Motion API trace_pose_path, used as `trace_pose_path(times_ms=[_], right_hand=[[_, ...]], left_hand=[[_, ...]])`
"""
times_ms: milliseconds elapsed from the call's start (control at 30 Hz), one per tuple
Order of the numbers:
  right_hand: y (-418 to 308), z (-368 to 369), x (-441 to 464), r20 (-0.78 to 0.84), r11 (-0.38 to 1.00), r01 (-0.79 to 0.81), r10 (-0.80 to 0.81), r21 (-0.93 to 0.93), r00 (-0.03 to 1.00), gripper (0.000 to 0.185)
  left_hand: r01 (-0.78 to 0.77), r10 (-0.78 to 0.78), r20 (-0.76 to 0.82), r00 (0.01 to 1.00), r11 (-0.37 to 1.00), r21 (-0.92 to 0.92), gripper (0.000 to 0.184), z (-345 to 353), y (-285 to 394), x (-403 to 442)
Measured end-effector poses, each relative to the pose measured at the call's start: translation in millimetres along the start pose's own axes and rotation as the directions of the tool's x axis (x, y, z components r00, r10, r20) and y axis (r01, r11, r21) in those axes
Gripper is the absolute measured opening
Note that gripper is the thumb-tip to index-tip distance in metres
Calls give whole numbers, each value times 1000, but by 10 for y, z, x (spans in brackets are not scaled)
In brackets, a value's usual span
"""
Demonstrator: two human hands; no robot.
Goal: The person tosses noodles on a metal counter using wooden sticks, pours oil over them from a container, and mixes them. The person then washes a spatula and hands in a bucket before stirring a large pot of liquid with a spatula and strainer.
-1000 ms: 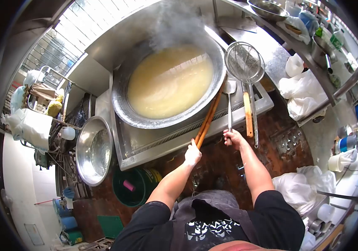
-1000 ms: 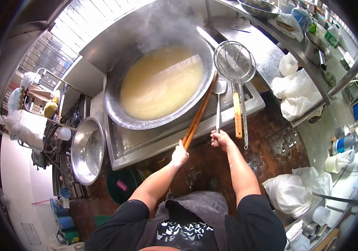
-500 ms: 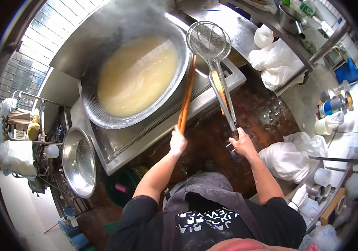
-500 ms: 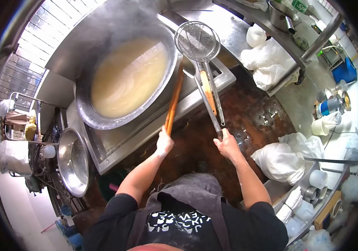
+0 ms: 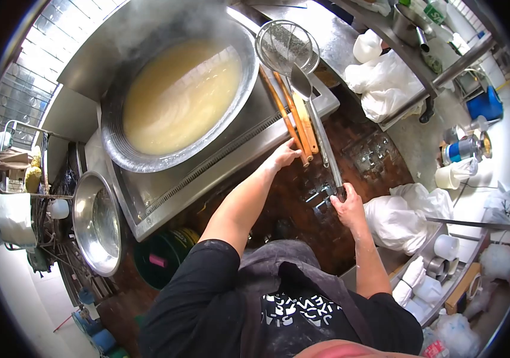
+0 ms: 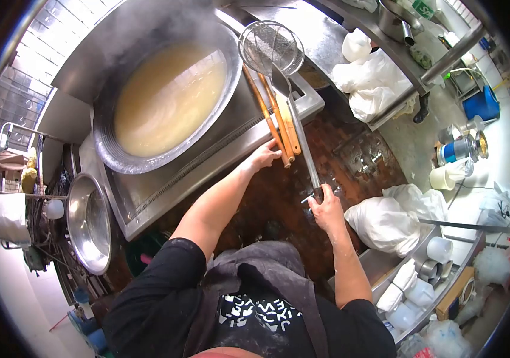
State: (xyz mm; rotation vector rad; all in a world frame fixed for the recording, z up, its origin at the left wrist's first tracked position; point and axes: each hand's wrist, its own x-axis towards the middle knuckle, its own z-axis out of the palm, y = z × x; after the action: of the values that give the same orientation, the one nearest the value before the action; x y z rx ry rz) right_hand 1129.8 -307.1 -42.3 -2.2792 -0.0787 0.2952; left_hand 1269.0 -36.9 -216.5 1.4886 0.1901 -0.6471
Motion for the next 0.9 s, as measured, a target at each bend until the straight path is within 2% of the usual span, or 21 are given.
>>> trace_pose_path(times_ms=[33, 67, 100, 267, 300, 400, 467, 500, 533, 567, 600, 633, 733, 767, 867, 900], right_hand=[[-31, 9, -1, 12, 1000, -12, 12, 2, 1000, 47], [-64, 20, 3, 25, 1000, -22, 22, 4, 999, 47], [-55, 58, 16, 21, 1000, 14, -14, 0, 1000, 47], [-173, 263, 78, 58, 965, 256, -252, -60, 966, 49], [-386, 250, 66, 154, 976, 215, -207, -36, 966, 48], [-754, 476, 75, 288, 924, 380, -355, -33, 889, 47], [-1071, 761, 61, 399, 900, 430, -371, -66, 838, 44], [-1227, 953, 17, 435, 878, 471, -393, -84, 810, 43], [-1368, 1153, -59, 473, 853, 513, -413, -99, 778, 43], [-1412, 1431, -123, 445, 764, 628, -517, -145, 731, 43], [-1486, 1683, -213, 470, 731, 662, -533, -162, 703, 45], [-1606, 1924, -296, 485, 696, 695, -551, -182, 679, 47], [-2068, 2427, -645, 565, 637, 755, -570, -155, 596, 57], [-2150, 2607, -720, 554, 633, 766, -599, -116, 579, 56], [-2457, 2916, -923, 554, 604, 790, -623, -107, 552, 55], [-2590, 2998, -1019, 567, 592, 798, -620, -114, 541, 55]], left_hand=[[87, -85, 61, 994, 996, -27, 81, -30, 139, -197], [27, -26, 46, 999, 999, -32, 80, -79, -44, -193], [-32, 33, 30, 999, 999, -33, 78, -128, -154, -247], [87, -88, -28, 996, 996, -18, 83, -304, -336, -1221], [110, -114, -60, 992, 992, -62, 85, -320, -439, -1473], [110, -144, -111, 983, 958, -265, 80, -318, -710, -2200], [-22, -40, -135, 990, 901, -434, 75, -232, -578, -2699], [-160, 123, -103, 987, 805, -571, 74, -236, -608, -2887], [-246, 187, -159, 969, 734, -633, 67, -183, -472, -3131], [-358, 239, -267, 933, 663, -657, 63, -189, -467, -3276], [-463, 283, -368, 886, 585, -665, 59, -214, -471, -3417], [-510, 261, -439, 860, 491, -707, 36, -266, -379, -3608], [-547, 114, -581, 806, 519, -656, 28, -719, -790, -3843], [-594, 142, -607, 782, 465, -656, 19, -876, -935, -3930], [-634, 153, -635, 757, 407, -658, 21, -1144, -1046, -4341], [-633, 149, -642, 752, 435, -640, 22, -1215, -1078, -4464]])
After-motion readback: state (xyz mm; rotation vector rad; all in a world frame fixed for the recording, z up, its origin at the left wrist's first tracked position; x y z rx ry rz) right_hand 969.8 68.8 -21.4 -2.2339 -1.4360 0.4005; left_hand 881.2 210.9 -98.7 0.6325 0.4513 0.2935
